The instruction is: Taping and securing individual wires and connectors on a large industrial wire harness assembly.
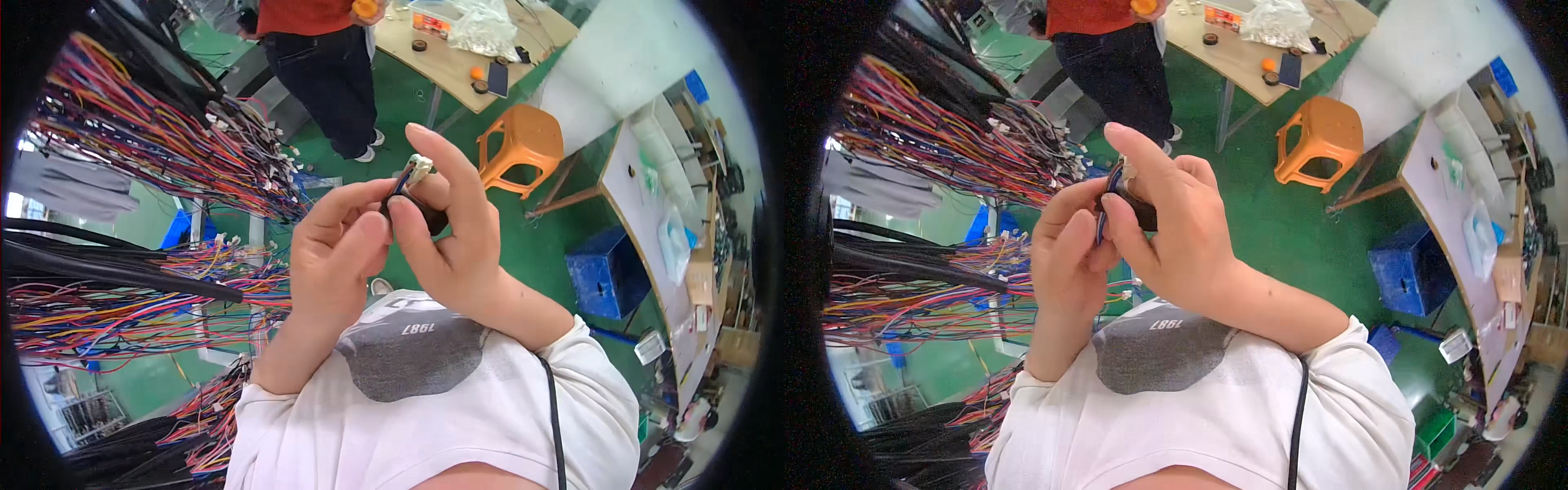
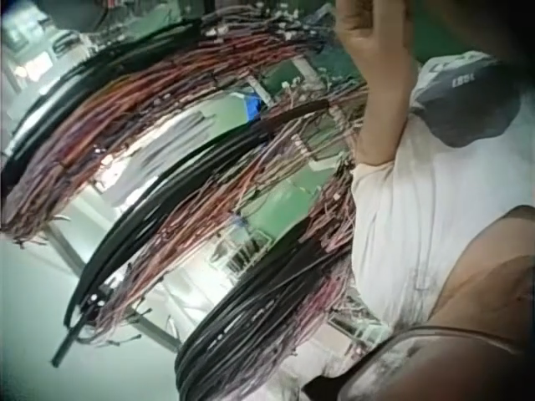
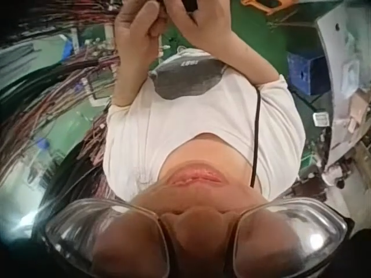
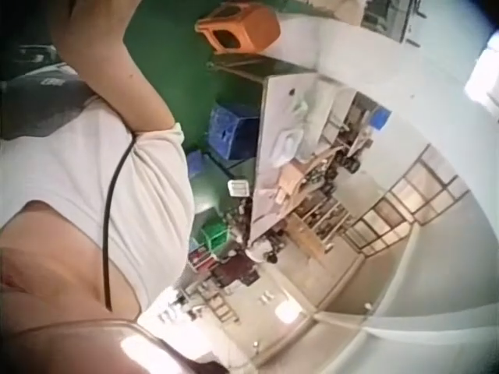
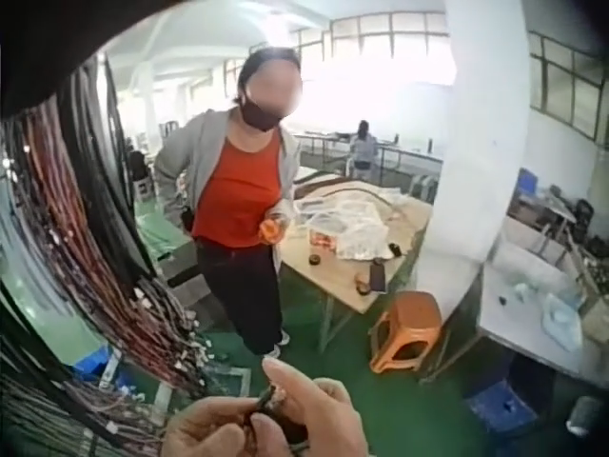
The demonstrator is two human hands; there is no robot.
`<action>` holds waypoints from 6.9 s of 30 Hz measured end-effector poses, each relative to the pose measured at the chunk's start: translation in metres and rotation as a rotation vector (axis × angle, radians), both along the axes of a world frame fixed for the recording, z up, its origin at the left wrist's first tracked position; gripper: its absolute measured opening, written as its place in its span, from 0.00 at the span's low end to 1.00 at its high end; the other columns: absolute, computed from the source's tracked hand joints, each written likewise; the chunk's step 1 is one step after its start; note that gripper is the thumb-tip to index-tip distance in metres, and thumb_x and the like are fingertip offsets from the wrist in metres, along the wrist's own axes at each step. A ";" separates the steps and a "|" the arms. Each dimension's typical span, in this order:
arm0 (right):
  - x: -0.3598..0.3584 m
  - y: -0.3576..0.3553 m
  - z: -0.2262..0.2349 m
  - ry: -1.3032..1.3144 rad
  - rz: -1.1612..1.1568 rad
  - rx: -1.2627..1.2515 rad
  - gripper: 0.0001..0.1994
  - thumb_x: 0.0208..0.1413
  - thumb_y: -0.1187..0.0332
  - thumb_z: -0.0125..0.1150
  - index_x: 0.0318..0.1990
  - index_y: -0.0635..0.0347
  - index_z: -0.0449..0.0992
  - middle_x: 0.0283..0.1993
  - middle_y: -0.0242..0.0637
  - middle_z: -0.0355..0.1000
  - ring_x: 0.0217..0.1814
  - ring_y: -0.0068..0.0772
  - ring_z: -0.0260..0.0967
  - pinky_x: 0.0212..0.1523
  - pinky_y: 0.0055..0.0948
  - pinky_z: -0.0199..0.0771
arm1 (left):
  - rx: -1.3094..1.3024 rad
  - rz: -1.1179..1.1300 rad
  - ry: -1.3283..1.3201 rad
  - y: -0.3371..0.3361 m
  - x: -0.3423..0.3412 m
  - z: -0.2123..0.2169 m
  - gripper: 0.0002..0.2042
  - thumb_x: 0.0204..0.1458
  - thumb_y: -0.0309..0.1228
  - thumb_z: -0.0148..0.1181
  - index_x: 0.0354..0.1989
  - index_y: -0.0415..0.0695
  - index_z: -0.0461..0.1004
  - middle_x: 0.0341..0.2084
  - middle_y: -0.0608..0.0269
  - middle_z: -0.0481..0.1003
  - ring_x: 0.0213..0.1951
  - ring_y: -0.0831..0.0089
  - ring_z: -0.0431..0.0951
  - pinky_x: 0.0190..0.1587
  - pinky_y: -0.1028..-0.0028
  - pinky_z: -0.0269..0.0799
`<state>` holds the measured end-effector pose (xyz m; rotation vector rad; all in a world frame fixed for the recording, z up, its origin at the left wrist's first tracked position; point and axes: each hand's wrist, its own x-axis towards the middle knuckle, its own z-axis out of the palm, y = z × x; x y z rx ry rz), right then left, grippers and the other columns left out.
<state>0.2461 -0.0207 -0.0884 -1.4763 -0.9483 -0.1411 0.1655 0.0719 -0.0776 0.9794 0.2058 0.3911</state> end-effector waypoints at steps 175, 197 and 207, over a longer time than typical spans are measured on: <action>0.191 0.222 0.039 0.369 1.143 -0.178 0.08 0.49 0.75 0.54 0.37 0.67 0.69 0.24 0.28 0.68 0.20 0.09 0.57 0.19 0.09 0.53 | 0.200 0.706 -0.220 0.131 0.110 -0.003 0.34 0.41 0.54 0.55 0.49 0.39 0.57 0.32 0.64 0.63 0.25 0.83 0.60 0.23 0.85 0.54; 0.180 0.219 0.038 -0.068 1.074 -0.078 0.10 0.47 0.76 0.55 0.38 0.67 0.69 0.21 0.28 0.66 0.17 0.10 0.54 0.18 0.10 0.49 | 1.131 0.740 0.335 0.141 0.119 -0.017 0.30 0.38 0.39 0.62 0.48 0.37 0.59 0.27 0.53 0.69 0.27 0.71 0.72 0.29 0.80 0.65; 0.182 0.218 0.036 0.050 1.208 -0.079 0.07 0.48 0.80 0.52 0.37 0.69 0.69 0.27 0.34 0.70 0.27 0.15 0.65 0.27 0.12 0.63 | -0.279 0.411 -0.278 0.143 0.105 -0.007 0.24 0.45 0.32 0.58 0.49 0.41 0.55 0.29 0.66 0.67 0.18 0.83 0.63 0.15 0.84 0.53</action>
